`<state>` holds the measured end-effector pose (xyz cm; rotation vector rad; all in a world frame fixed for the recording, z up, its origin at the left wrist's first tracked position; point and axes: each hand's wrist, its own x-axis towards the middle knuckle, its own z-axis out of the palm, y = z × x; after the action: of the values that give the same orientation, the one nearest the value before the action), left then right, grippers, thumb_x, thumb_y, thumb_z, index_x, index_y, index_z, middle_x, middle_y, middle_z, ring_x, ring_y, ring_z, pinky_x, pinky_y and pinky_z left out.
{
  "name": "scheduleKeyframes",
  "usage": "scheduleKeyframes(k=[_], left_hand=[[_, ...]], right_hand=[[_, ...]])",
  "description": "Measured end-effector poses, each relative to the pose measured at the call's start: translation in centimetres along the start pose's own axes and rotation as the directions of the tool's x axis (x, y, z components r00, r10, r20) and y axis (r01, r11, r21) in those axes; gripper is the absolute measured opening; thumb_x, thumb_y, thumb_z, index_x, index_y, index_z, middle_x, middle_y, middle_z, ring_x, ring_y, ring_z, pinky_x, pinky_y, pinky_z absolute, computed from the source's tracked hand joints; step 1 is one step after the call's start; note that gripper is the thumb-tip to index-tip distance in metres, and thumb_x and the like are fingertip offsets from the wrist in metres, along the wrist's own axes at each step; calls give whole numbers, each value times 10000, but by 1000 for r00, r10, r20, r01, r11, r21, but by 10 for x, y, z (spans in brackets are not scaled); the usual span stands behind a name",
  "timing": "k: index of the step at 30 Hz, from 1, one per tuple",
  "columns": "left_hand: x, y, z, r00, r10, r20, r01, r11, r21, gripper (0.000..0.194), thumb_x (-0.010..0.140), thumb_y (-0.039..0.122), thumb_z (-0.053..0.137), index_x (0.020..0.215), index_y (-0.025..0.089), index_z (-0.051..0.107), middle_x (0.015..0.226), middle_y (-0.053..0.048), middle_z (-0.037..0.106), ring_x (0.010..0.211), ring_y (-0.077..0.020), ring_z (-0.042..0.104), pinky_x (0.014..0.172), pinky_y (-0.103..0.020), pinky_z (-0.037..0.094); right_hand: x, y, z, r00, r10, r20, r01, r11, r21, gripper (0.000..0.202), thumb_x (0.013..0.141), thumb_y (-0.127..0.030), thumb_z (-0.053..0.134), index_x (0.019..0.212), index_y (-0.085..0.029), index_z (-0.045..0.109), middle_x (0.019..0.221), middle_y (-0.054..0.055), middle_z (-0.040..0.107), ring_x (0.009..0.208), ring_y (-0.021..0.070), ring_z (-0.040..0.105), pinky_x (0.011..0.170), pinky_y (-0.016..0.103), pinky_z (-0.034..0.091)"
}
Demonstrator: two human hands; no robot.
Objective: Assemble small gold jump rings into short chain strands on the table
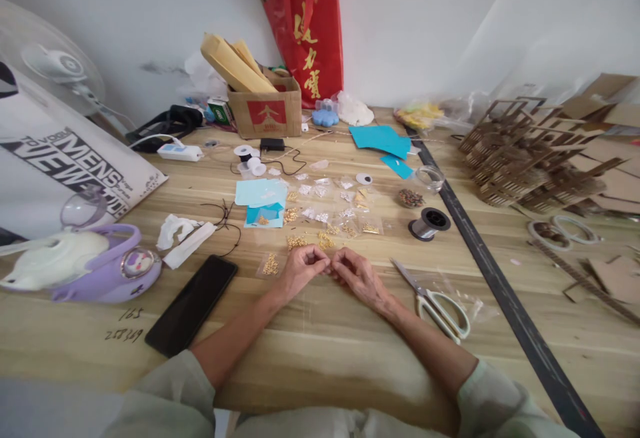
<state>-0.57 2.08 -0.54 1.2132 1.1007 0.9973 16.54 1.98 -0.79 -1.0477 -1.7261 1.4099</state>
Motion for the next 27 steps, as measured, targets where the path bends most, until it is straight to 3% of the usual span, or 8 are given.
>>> scheduleKeyframes(k=[5,10,16,23,27], left_hand=[[-1,-3,1,998,44,-54,-44,999,10,197,700,301,697,738,136,596,659,-8,634,609,-110,591,602,-226,498],[-5,-4,4,963,224,-151,-186,954,234,110,729,212,665,809,153,618,774,-28,653,690,-124,613,635,-221,505],[-9,-4,5,886,462,-37,-387,782,488,47,763,174,659,805,165,640,794,-48,648,677,-131,600,623,-234,499],[-9,-10,4,849,527,41,-437,655,617,61,828,216,608,823,182,659,804,-66,667,741,-159,620,695,-267,500],[-8,-11,4,805,588,77,-488,583,650,92,844,167,573,801,176,654,772,-59,677,737,-155,623,707,-269,493]], right_hand=[[1,2,-1,997,78,-28,-76,994,75,310,864,-481,538,815,-175,519,647,-10,565,562,102,508,538,231,429],[3,5,-2,987,153,-57,-141,974,180,301,830,-473,576,796,-180,518,611,-26,551,533,97,501,515,224,418],[3,5,-1,984,177,-37,-163,959,233,295,805,-457,604,783,-176,518,593,-36,537,531,93,500,519,222,410],[3,2,1,984,176,-34,-164,960,225,311,792,-473,607,762,-178,514,589,-35,529,522,96,492,513,229,400],[3,2,2,985,169,-34,-158,963,216,311,799,-472,606,772,-173,523,591,-36,524,521,92,478,513,228,391]])
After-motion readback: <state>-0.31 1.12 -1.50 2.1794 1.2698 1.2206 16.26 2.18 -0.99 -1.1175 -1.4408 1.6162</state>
